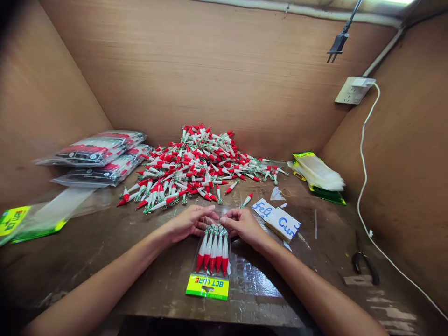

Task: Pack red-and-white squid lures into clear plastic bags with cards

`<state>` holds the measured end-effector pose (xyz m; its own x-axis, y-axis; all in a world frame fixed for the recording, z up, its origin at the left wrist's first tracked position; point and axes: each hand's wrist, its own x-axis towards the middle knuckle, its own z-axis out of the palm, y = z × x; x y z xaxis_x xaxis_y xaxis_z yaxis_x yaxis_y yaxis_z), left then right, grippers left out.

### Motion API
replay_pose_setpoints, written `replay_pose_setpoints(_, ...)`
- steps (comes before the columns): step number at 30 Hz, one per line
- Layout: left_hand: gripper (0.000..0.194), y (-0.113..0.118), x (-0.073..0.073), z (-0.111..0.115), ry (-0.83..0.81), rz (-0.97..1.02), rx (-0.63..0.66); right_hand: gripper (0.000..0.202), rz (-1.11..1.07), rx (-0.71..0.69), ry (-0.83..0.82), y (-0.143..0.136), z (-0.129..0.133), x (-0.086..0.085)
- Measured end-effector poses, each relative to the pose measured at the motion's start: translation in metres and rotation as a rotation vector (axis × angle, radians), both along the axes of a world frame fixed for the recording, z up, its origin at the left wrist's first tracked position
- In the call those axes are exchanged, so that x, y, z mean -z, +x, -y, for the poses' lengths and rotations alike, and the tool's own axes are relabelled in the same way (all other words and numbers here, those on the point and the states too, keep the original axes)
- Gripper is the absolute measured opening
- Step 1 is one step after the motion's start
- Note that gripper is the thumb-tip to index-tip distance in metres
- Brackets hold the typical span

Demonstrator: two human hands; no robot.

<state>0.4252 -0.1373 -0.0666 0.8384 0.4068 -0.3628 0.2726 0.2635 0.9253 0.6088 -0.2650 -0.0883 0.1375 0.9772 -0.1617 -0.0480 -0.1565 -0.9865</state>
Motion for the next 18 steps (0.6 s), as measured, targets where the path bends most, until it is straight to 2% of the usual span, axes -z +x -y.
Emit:
replay_pose_setpoints(4, 0.049, -0.001, 0.000, 0.001, 0.003, 0.017, 0.024, 0.043, 0.014, -0.013, 0.007, 0.000, 0.001, -0.001)
replay_pose_setpoints(11, 0.039, 0.001, 0.013, 0.000, 0.060, -0.014, -0.030, 0.041, 0.062, -0.027, 0.042, -0.002, 0.001, -0.002)
replay_pose_setpoints(18, 0.039, 0.000, 0.009, 0.002, 0.076, -0.027, -0.048, 0.041, -0.028, -0.066, 0.049, -0.006, 0.002, -0.005)
